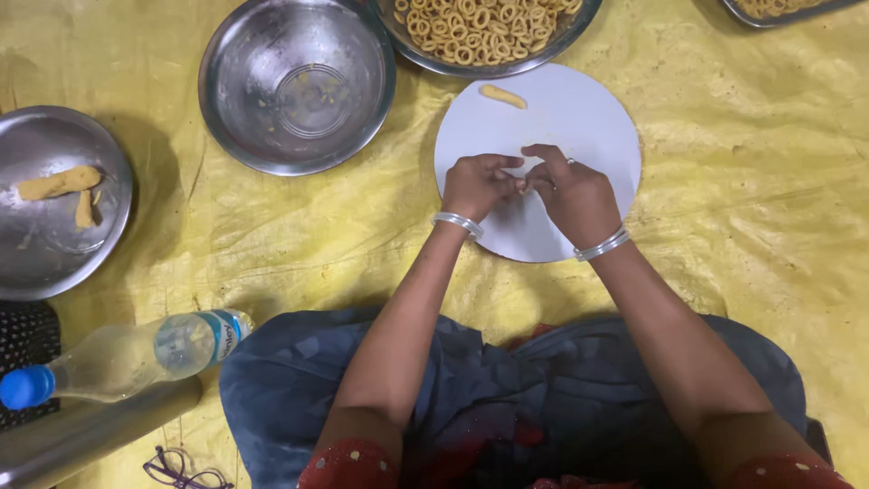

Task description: The person rolls small pieces of dough into thin strips on a white board, then joins the ends to form rings. The rings are placed into a metal bowl. The process is repeated continuously with new dough pieces.

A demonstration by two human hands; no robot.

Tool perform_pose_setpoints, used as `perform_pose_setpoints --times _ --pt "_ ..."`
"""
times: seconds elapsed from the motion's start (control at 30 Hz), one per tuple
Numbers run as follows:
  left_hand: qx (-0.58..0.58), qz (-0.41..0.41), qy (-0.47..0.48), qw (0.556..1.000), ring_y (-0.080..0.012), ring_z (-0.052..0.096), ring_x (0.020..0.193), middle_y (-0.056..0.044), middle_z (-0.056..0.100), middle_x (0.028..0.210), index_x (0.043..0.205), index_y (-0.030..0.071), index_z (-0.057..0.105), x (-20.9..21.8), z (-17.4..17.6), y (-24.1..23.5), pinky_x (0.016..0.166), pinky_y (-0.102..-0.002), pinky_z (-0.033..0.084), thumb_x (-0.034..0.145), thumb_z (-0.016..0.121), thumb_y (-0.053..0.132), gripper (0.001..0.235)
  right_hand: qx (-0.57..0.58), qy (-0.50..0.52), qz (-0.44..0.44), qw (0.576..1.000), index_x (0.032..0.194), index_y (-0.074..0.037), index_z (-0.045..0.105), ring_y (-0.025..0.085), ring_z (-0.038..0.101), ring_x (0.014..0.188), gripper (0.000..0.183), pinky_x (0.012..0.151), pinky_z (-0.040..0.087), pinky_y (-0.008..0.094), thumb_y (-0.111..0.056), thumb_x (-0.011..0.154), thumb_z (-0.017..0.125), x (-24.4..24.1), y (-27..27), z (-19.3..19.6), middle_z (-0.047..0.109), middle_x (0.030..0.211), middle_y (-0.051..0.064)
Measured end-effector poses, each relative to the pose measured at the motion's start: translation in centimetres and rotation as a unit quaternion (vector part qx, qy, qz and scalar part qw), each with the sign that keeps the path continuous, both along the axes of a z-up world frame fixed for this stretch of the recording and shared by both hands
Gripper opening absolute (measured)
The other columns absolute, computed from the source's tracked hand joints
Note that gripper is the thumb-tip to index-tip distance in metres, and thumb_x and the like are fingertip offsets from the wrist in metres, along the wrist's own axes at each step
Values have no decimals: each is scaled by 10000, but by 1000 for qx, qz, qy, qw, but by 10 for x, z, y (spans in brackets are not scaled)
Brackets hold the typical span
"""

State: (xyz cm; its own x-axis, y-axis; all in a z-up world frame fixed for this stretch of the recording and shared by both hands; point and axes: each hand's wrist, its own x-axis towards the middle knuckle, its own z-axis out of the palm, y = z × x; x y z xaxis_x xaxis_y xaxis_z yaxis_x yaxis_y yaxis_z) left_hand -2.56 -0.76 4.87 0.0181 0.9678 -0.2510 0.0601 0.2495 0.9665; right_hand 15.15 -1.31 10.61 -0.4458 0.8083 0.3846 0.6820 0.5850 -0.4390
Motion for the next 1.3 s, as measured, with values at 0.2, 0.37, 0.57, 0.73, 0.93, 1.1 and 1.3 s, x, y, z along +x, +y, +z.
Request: perform_pose_setpoints --times 0.2,0.37,0.57,0.73,0.93,1.1,1.3 --pt "-15 -4 -2 1000 -110 742 667 -89 802 805 1161 15 749 -3 3 1 607 -255 595 787 813 44 381 9 2 2 1000 1228 -99 624 206 745 784 345 660 574 323 -121 923 785 0 0 -1 771 880 30" --pt "-27 8 -35 999 -123 742 660 -100 800 834 1169 15 746 -5 1 3 595 -262 609 792 795 38 381 12 2 7 1000 1214 -97 613 198 746 780 315 656 570 316 -144 945 772 3 0 1 771 885 24" --pt "-4 -15 -14 1000 -120 745 667 -100 801 815 1177 12 736 -7 -3 3 614 -253 602 800 785 18 381 29 -22 16 999 1168 -98 612 207 732 749 299 618 553 327 -192 939 779 1 -1 -1 771 875 16" --pt "-6 -29 -65 997 -121 720 662 -98 786 781 1176 -7 742 -7 -3 3 625 -261 580 812 749 -21 364 38 -13 23 999 1174 -102 618 197 734 758 279 627 559 324 -150 944 768 1 -2 -4 767 874 3" --pt "-45 -38 -129 990 -121 714 703 -94 773 843 1214 9 728 -7 -4 3 657 -255 612 823 752 -43 396 38 -9 9 999 1165 -88 614 208 736 781 272 658 572 329 -94 935 759 0 -3 -3 762 895 27" --pt "-41 -38 -190 980 -143 731 739 -109 773 867 1242 -11 697 -8 -12 7 670 -275 635 836 746 -58 412 42 17 7 999 1158 -68 602 230 745 814 262 674 578 341 -88 948 758 -2 -4 -2 764 908 41" --pt "20 -48 -198 979 -145 734 762 -122 773 865 1267 -42 681 -8 -21 11 657 -282 621 812 741 -111 464 42 35 10 998 1150 -78 598 230 758 859 260 701 587 338 -52 945 756 -2 -6 1 764 945 47"
